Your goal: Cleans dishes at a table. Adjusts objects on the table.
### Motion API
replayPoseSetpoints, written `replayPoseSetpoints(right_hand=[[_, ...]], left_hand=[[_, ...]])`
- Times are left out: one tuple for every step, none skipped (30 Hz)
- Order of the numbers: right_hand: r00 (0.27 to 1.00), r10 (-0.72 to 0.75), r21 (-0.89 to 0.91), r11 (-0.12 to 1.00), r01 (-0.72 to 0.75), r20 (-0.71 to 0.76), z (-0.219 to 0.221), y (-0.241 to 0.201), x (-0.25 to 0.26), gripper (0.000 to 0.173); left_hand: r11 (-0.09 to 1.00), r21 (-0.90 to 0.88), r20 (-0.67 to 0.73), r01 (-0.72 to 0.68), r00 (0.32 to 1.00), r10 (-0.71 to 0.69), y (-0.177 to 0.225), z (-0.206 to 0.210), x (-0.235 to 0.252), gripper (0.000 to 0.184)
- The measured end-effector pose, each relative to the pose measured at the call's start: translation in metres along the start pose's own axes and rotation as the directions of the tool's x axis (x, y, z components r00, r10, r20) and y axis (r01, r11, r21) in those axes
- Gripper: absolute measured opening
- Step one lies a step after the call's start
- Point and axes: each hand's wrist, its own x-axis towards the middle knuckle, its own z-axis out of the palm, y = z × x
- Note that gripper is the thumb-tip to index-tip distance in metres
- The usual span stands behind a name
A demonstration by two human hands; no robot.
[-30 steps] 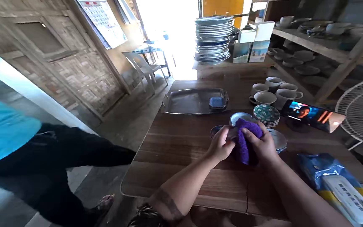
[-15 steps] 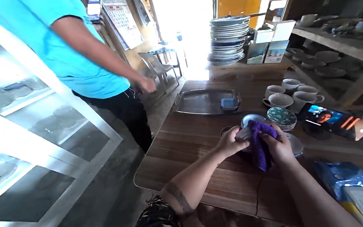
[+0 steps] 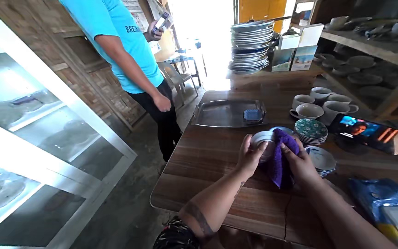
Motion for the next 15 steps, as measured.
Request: replayPoseSetpoints(right_hand=[[1.000,0.006,0.020,1.000,-0.006,-0.002,0.001,0.001,0.000,0.031],[1.000,-0.003,0.036,0.999,0.003,-0.010,0.001,0.001,-0.001,0.029],[0.999,-0.020,0.048,0.999,0.021,-0.025,0.001,0.000,-0.001,0.027],[0.998,-0.039,0.052,0.998,0.041,-0.049,0.000,-0.001,-0.001,0.026],[0.996,-0.056,0.048,0.997,0.059,-0.071,-0.001,-0.003,-0.001,0.025],[0.993,-0.073,0.048,0.996,0.078,-0.092,-0.003,-0.005,-0.001,0.024],[0.990,-0.087,0.047,0.995,0.092,-0.108,-0.005,-0.006,0.001,0.024],[0.988,-0.096,0.042,0.994,0.102,-0.120,-0.007,-0.008,0.002,0.022],[0.986,-0.107,0.026,0.993,0.111,-0.128,-0.008,-0.011,0.003,0.022],[0.985,-0.127,0.001,0.992,0.128,-0.120,-0.010,-0.011,0.004,0.021],[0.983,-0.159,-0.030,0.987,0.157,-0.093,-0.011,-0.010,0.005,0.021],[0.979,-0.198,-0.065,0.979,0.195,-0.054,-0.013,-0.008,0.005,0.021],[0.972,-0.235,-0.102,0.967,0.233,-0.008,-0.014,-0.005,0.004,0.021],[0.963,-0.268,-0.147,0.952,0.270,0.032,-0.015,-0.002,0.004,0.022],[0.955,-0.292,-0.182,0.937,0.298,0.060,-0.015,-0.001,0.005,0.023]], left_hand=[[1.000,-0.019,-0.010,0.001,1.000,-0.001,0.000,0.000,0.000,0.038],[1.000,-0.013,0.002,-0.011,1.000,0.011,-0.001,-0.001,0.001,0.038],[1.000,0.005,0.022,-0.017,1.000,0.017,-0.001,-0.001,0.001,0.039],[1.000,0.021,0.043,-0.014,0.999,0.013,0.000,-0.002,0.002,0.039],[0.999,0.033,0.063,0.003,0.998,-0.005,0.002,-0.001,0.002,0.040],[0.998,0.050,0.092,0.029,0.995,-0.033,0.004,-0.001,0.001,0.040],[0.996,0.072,0.130,0.061,0.989,-0.070,0.007,-0.001,0.001,0.040],[0.990,0.097,0.175,0.106,0.977,-0.122,0.010,-0.001,0.000,0.041],[0.982,0.117,0.224,0.151,0.959,-0.174,0.014,-0.001,-0.001,0.043],[0.975,0.142,0.267,0.172,0.942,-0.205,0.015,-0.001,-0.001,0.043],[0.970,0.182,0.305,0.163,0.928,-0.213,0.015,0.000,-0.002,0.042],[0.962,0.233,0.338,0.144,0.916,-0.219,0.015,0.000,-0.002,0.042],[0.951,0.287,0.360,0.113,0.908,-0.217,0.014,0.001,-0.002,0.042],[0.941,0.330,0.380,0.073,0.902,-0.203,0.013,0.000,-0.002,0.043],[0.936,0.351,0.396,0.033,0.900,-0.181,0.013,-0.001,-0.002,0.044]])
